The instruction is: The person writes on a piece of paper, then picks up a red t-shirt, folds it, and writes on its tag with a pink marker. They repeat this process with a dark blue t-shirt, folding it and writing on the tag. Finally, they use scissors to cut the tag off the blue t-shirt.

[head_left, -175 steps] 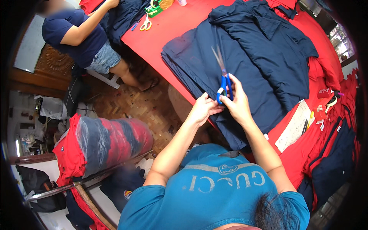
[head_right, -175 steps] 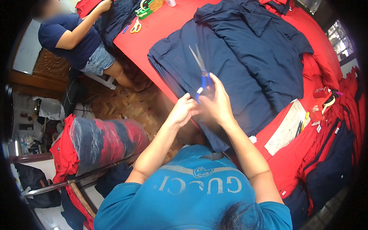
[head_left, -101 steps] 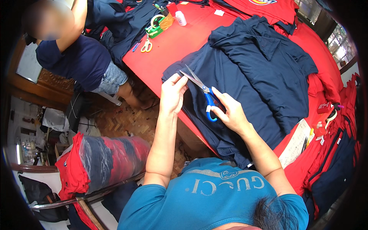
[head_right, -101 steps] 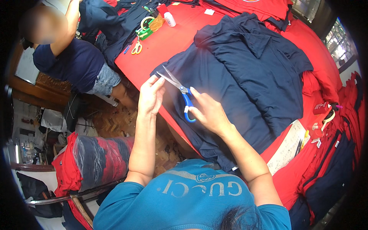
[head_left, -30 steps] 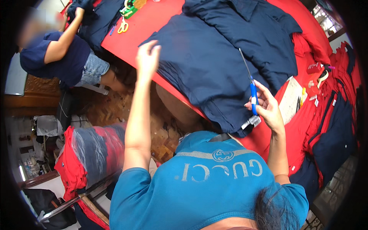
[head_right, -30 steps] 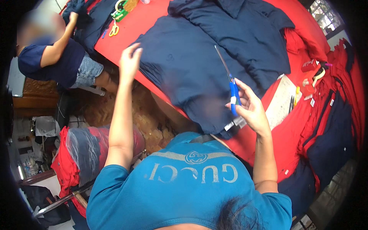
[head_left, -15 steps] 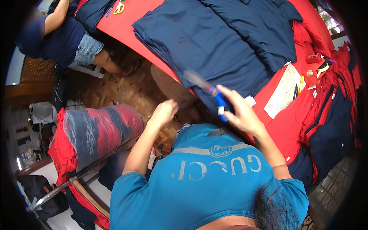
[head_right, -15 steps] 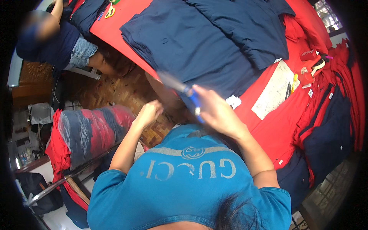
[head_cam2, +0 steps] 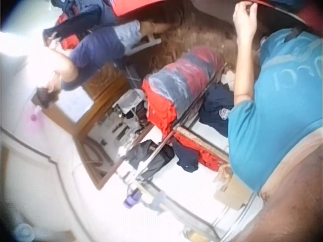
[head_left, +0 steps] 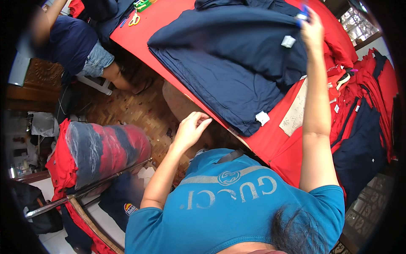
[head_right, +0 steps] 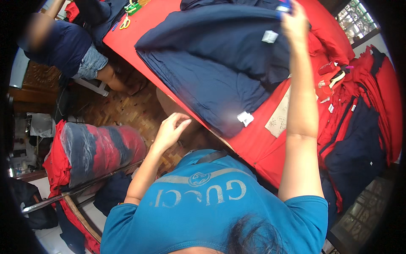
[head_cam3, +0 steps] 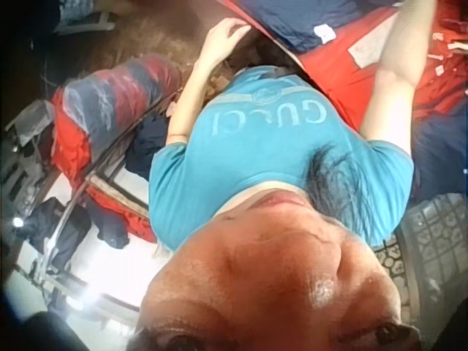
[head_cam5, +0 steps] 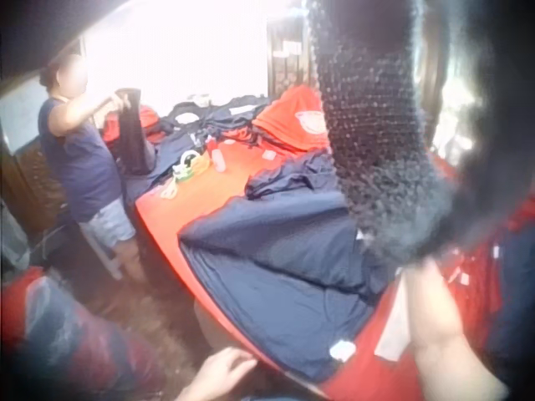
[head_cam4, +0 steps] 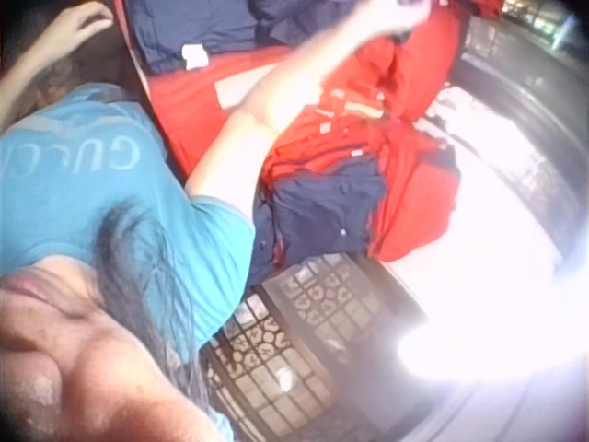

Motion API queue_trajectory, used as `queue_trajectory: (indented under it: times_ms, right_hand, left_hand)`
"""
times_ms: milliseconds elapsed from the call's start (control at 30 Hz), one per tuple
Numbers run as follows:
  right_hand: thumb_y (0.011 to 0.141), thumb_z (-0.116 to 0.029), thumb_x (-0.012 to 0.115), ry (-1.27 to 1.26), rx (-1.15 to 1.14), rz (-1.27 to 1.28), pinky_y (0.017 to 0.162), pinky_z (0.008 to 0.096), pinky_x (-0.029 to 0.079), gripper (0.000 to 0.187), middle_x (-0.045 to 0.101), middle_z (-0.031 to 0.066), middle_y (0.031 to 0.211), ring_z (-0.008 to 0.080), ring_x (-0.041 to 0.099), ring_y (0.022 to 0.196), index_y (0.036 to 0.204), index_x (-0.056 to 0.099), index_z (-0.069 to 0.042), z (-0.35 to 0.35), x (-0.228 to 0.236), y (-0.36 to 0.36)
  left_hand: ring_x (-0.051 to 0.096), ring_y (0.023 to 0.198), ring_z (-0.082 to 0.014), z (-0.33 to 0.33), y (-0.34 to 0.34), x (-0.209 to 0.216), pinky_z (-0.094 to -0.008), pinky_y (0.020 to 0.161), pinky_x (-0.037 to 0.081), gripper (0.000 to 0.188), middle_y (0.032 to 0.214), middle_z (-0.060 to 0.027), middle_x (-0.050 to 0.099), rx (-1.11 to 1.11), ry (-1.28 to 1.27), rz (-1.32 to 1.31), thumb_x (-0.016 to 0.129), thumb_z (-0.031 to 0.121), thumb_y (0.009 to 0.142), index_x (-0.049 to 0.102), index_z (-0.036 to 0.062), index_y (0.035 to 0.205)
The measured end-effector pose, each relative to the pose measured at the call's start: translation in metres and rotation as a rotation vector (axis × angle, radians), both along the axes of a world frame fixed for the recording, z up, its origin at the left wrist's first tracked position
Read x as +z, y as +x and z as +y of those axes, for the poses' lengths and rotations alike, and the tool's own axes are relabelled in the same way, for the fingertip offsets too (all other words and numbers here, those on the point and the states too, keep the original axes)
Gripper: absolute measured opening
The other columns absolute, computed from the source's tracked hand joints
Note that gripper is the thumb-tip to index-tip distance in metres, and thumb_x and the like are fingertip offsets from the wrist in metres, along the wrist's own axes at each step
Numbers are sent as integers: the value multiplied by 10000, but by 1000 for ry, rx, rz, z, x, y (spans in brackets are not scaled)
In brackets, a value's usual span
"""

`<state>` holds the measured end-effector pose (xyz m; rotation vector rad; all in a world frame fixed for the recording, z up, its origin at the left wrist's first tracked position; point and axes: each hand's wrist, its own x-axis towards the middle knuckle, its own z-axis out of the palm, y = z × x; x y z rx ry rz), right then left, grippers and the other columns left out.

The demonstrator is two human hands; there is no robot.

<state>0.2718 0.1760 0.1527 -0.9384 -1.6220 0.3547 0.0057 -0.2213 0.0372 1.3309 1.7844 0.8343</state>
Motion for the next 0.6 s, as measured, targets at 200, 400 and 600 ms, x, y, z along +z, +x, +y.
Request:
queue_trajectory:
  times_ms: [200, 400, 600]
  right_hand:
    - [861, -275, 643, -155, -637, -340, 892, 420, 487, 494, 661, 201, 1147, 346, 646, 1044, 1294, 558, -53, -17, -60, 188]
    - [895, -18, 572, -388, -49, -84, 819, 278, 488, 513, 598, 99, 1129, 143, 595, 983, 1394, 454, -1, -174, -91, 115]
    - [894, 8, 552, -988, 508, 182, 865, 271, 489, 572, 551, 94, 1220, 141, 592, 1045, 1442, 389, 4, -300, -91, 47]
  left_hand:
    - [662, 837, -324, 37, 39, 3, -395, 759, 508, 412, 828, -189, 665, 36, -158, 54, 618, 398, 914, 653, -13, 921]
    - [663, 675, -244, 36, 42, -17, -379, 652, 503, 307, 700, -149, 654, 104, -98, 49, 632, 303, 899, 640, -2, 867]
    - [642, 787, -151, 26, 48, -34, -301, 700, 542, 203, 913, -70, 659, 286, 57, -796, 554, 220, 985, 585, 53, 874]
